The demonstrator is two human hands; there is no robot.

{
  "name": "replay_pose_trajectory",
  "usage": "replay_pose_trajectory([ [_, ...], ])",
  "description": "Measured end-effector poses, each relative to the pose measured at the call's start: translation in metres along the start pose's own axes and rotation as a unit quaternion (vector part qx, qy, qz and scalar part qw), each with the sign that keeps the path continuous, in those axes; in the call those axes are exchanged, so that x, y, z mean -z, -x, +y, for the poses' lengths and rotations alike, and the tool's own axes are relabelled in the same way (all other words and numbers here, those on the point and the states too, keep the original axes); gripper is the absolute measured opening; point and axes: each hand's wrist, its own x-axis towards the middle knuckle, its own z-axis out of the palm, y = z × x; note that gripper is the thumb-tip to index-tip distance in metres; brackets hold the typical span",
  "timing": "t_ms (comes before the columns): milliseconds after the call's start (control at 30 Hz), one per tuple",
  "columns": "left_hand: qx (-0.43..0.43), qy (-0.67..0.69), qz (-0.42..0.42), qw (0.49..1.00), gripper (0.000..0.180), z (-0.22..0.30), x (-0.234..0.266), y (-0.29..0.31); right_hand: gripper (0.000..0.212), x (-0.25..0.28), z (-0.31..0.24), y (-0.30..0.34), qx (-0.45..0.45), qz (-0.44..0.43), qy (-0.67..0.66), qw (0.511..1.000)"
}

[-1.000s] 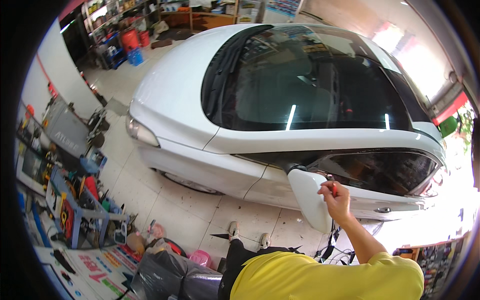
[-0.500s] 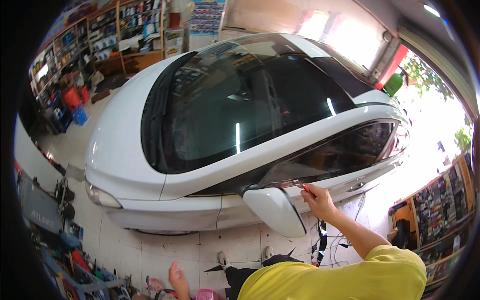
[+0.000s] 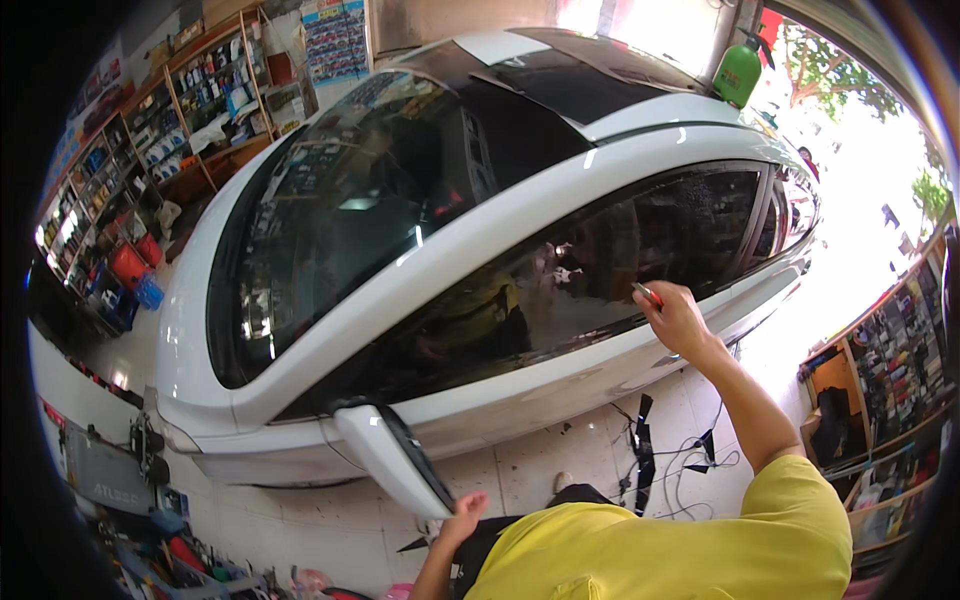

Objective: The person applies a tint film to the rear window of a white car. They smooth the film with their hands, trim the edges with a red utility knife, squeegee the surface with a blue tool, wipe the window with a red cloth, and use a heat gun with a yellow squeegee to finish the edges.

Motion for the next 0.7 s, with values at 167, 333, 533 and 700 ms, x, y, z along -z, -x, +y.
replay_pose_trajectory([
  [167, -0.079, 0.202, 0.015, 0.976, 0.041, 0.118, -0.107, -0.037, 0.016, 0.043, 0.041, -0.060, 0.158, -0.057, 0.057, 0.984],
  [333, -0.073, 0.292, 0.093, 0.949, 0.041, 0.212, -0.134, -0.050, 0.039, 0.025, 0.002, -0.133, 0.399, -0.044, 0.112, 0.909],
  [533, -0.093, 0.353, 0.134, 0.922, 0.037, 0.247, -0.131, -0.070, 0.042, -0.001, -0.018, -0.161, 0.450, -0.016, 0.264, 0.853],
  [700, -0.112, 0.394, 0.143, 0.901, 0.036, 0.237, -0.125, -0.087, 0.033, -0.003, -0.022, -0.163, 0.481, -0.055, 0.298, 0.823],
])
